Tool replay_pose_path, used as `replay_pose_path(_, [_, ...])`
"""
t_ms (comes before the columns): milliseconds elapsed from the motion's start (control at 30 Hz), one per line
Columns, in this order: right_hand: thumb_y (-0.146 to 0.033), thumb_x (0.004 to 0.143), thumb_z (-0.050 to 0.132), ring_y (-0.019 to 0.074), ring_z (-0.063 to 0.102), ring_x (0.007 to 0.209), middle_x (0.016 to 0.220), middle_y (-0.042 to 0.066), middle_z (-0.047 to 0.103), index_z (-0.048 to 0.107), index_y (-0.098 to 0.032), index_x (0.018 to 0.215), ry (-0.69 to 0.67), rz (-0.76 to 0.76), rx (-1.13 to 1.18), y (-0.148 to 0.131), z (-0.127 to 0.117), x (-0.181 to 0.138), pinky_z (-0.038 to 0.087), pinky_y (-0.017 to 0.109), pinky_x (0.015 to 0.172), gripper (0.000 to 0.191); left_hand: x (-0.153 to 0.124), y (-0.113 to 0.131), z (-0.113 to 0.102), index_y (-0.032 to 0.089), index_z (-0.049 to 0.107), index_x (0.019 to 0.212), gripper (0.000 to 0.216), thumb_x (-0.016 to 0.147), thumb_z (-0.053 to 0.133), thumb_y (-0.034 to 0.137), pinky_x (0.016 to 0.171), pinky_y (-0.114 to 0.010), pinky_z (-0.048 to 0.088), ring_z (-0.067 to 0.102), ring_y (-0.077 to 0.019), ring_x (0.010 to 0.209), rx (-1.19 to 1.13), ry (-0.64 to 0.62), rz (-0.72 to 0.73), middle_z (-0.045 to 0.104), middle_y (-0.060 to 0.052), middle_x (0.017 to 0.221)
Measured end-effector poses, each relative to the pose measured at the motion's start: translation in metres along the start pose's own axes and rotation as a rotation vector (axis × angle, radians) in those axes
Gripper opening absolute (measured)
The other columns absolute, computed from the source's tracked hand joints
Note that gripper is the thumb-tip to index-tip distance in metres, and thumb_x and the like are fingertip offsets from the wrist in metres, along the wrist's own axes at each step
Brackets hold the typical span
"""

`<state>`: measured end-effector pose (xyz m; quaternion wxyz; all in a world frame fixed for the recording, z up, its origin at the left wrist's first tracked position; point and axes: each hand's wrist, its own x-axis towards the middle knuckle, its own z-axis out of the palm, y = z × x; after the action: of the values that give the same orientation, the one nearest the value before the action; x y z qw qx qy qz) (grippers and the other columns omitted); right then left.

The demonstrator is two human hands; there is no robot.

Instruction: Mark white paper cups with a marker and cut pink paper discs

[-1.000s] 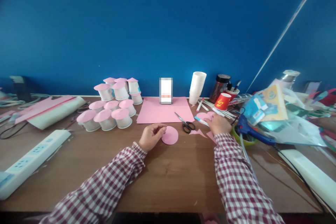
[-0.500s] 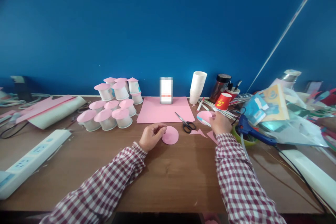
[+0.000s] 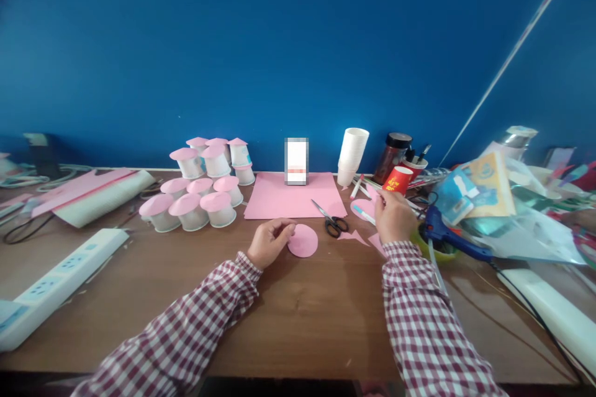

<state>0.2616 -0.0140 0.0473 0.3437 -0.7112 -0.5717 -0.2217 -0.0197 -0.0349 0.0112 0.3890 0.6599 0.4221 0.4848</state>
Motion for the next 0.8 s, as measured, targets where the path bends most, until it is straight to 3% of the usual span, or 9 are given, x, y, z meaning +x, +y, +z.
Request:
replay_pose_path(167, [-0.024, 0.087, 0.047, 0.0184, 0.059, 0.086, 0.087, 0.008, 0.067, 0.068, -0.017, 0.087, 0.104, -0.355, 0.322, -0.037, 0.0, -0.015, 0.046, 0.03, 0.08, 0.022, 0.002, 0.006, 0.002, 0.011, 0.065, 0.089, 0.042, 0.075, 0.057, 0.05, 0.052, -0.023, 0.049, 0.058, -0.0103, 0.055, -0.288, -0.063, -0.205, 0.064, -0.007, 0.077])
replay_pose_path(300, [-0.017, 0.086, 0.05, 0.0179, 0.059, 0.087, 0.093, 0.007, 0.067, 0.067, -0.019, 0.097, 0.033, -0.633, 0.363, -0.074, -0.012, -0.034, 0.045, 0.03, 0.08, 0.02, 0.004, 0.013, -0.003, 0.009, 0.064, 0.093, 0.053, 0.071, 0.058, 0.057, 0.053, -0.024, 0.05, 0.058, -0.0105, 0.057, -0.595, -0.098, -0.385, 0.063, -0.008, 0.077])
replay_pose_path(433, [-0.013, 0.086, 0.051, 0.0175, 0.059, 0.091, 0.097, 0.005, 0.068, 0.065, -0.02, 0.103, -0.034, -0.78, 0.364, -0.092, -0.018, -0.047, 0.044, 0.028, 0.083, 0.023, 0.006, 0.011, -0.006, 0.009, 0.061, 0.078, 0.042, 0.068, 0.066, 0.05, 0.05, -0.021, 0.047, 0.055, -0.0079, 0.052, -0.721, -0.063, -0.434, 0.062, -0.006, 0.068])
replay_pose_path(667, [-0.018, 0.089, 0.047, 0.0165, 0.058, 0.093, 0.102, 0.004, 0.066, 0.062, -0.021, 0.108, -0.162, -0.836, 0.343, -0.098, -0.013, -0.05, 0.043, 0.027, 0.083, 0.024, 0.009, 0.003, -0.005, 0.012, 0.053, 0.066, 0.03, 0.063, 0.074, 0.034, 0.046, -0.016, 0.04, 0.048, -0.0041, 0.044, -0.672, 0.03, -0.4, 0.052, 0.003, 0.051])
replay_pose_path(800, [-0.035, 0.088, 0.049, 0.0201, 0.057, 0.094, 0.102, 0.007, 0.063, 0.06, -0.019, 0.106, -0.288, -0.64, 0.198, -0.087, -0.012, -0.042, 0.043, 0.029, 0.075, 0.026, 0.014, 0.002, -0.012, 0.014, 0.052, 0.067, 0.03, 0.063, 0.073, 0.035, 0.039, -0.014, 0.032, 0.043, -0.003, 0.04, -0.627, 0.165, -0.387, 0.05, 0.005, 0.048])
